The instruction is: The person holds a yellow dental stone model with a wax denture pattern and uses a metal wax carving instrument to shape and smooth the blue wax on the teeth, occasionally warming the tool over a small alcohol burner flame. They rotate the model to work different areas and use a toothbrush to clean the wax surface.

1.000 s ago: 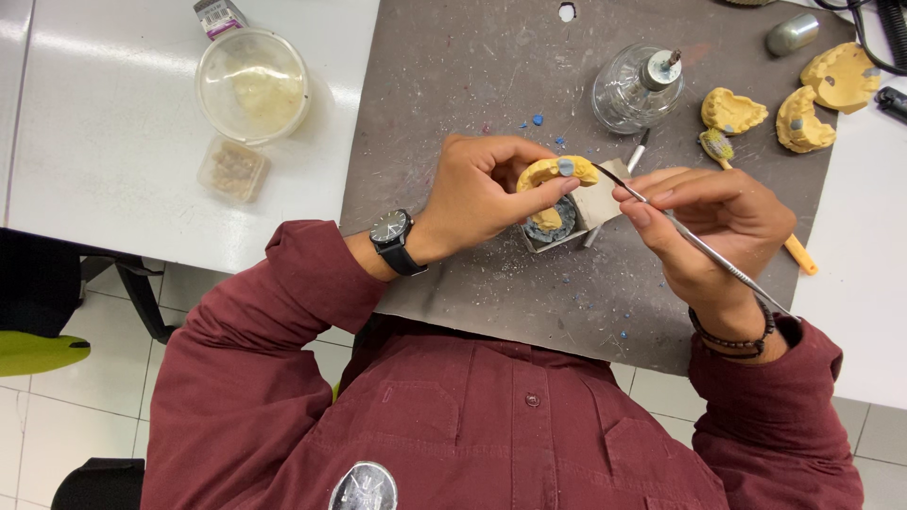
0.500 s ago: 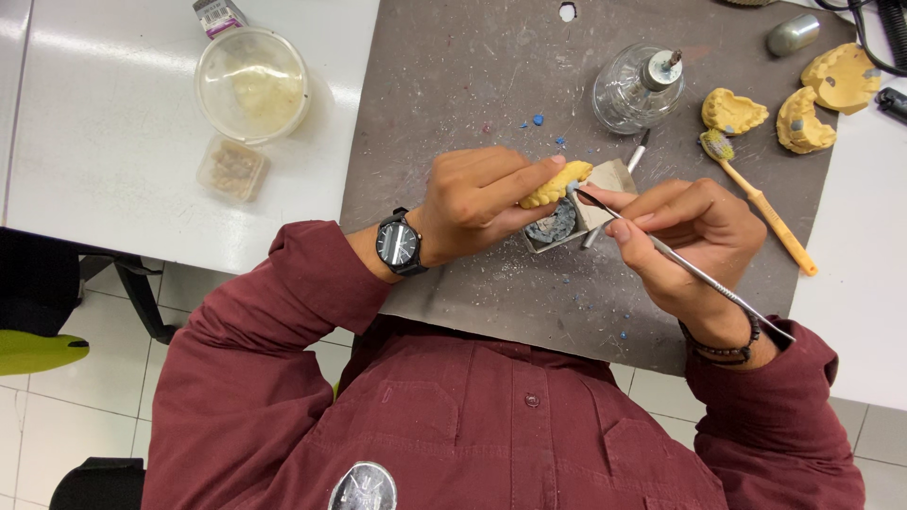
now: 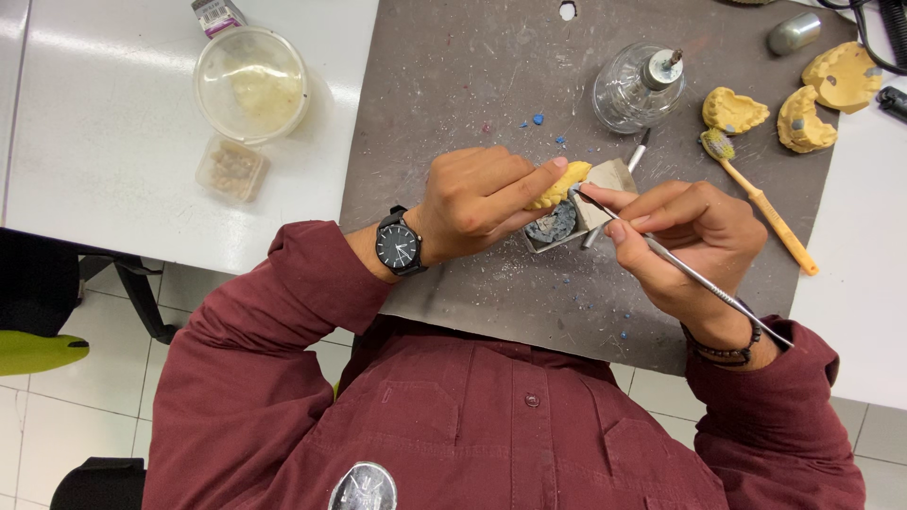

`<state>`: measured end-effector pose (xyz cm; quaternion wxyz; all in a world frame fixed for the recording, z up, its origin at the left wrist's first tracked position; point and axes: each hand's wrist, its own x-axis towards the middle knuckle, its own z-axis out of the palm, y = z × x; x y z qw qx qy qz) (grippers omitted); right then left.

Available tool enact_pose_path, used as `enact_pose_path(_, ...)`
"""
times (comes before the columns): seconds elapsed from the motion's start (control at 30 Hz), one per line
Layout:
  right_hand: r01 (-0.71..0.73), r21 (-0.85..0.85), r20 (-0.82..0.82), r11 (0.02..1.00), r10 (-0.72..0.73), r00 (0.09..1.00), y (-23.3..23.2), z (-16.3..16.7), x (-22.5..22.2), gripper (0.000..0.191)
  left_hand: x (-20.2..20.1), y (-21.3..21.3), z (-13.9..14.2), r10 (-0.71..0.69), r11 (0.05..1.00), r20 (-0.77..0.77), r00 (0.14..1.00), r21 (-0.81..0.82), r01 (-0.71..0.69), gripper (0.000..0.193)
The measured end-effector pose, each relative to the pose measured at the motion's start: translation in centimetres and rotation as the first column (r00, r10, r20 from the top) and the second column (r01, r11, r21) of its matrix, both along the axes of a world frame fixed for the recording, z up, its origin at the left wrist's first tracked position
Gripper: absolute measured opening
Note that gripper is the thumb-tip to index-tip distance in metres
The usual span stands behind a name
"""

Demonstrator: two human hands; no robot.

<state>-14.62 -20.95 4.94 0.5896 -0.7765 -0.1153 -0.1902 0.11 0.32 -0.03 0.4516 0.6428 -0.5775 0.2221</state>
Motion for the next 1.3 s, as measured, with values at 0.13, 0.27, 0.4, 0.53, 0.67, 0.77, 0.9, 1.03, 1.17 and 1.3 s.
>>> enact_pose_path(0.13, -0.003, -0.003, 0.007, 1.0, 0.003, 1.0, -0.02, 0.1, 0.07, 0.02, -0.18, -0.11, 0.09, 0.008, 1.0, -0.023, 1.0, -0.019, -0.008, 0.049)
enact_pose_path(0.27, 0.009, -0.022, 0.015, 1.0, -0.008, 1.0, 0.07, 0.17, 0.03, 0.02, -0.33, -0.13, 0.15, 0.015, 1.0, -0.033, 0.999, -0.017, -0.016, 0.05)
enact_pose_path(0.4, 0.007, -0.05, 0.013, 0.999, -0.007, 1.0, 0.07, 0.19, 0.09, 0.02, -0.38, -0.24, 0.19, 0.03, 0.999, -0.026, 0.999, -0.02, -0.031, 0.049)
enact_pose_path(0.53, 0.005, -0.046, 0.014, 0.999, -0.004, 1.0, 0.12, 0.18, 0.08, 0.019, -0.4, -0.22, 0.25, 0.035, 0.999, -0.03, 0.999, -0.021, -0.035, 0.049)
enact_pose_path(0.67, 0.006, -0.045, 0.014, 0.999, -0.005, 1.0, 0.15, 0.2, 0.09, 0.02, -0.41, -0.15, 0.3, 0.027, 0.999, -0.037, 0.999, -0.017, -0.027, 0.049)
enact_pose_path(0.77, 0.001, -0.041, 0.019, 0.999, 0.0, 1.0, 0.26, 0.23, 0.14, 0.019, -0.39, -0.05, 0.34, 0.019, 1.0, -0.039, 0.999, -0.019, -0.02, 0.049)
enact_pose_path(0.9, -0.006, -0.032, 0.025, 0.999, 0.007, 1.0, 0.28, 0.29, 0.16, 0.019, -0.38, -0.03, 0.33, 0.025, 1.0, -0.036, 0.999, -0.017, -0.026, 0.049)
enact_pose_path(1.03, -0.008, -0.048, 0.024, 0.999, 0.009, 1.0, 0.24, 0.34, 0.11, 0.02, -0.36, 0.0, 0.28, 0.021, 1.0, -0.035, 0.999, -0.017, -0.022, 0.05)
enact_pose_path(1.17, -0.001, -0.06, 0.029, 0.998, 0.003, 1.0, 0.2, 0.29, 0.19, 0.02, -0.36, -0.01, 0.26, 0.025, 1.0, -0.034, 0.999, -0.011, -0.026, 0.051)
enact_pose_path(1.3, 0.006, -0.068, 0.028, 0.998, -0.004, 1.0, 0.22, 0.24, 0.17, 0.019, -0.37, -0.04, 0.28, 0.036, 0.999, -0.022, 0.999, -0.01, -0.037, 0.05)
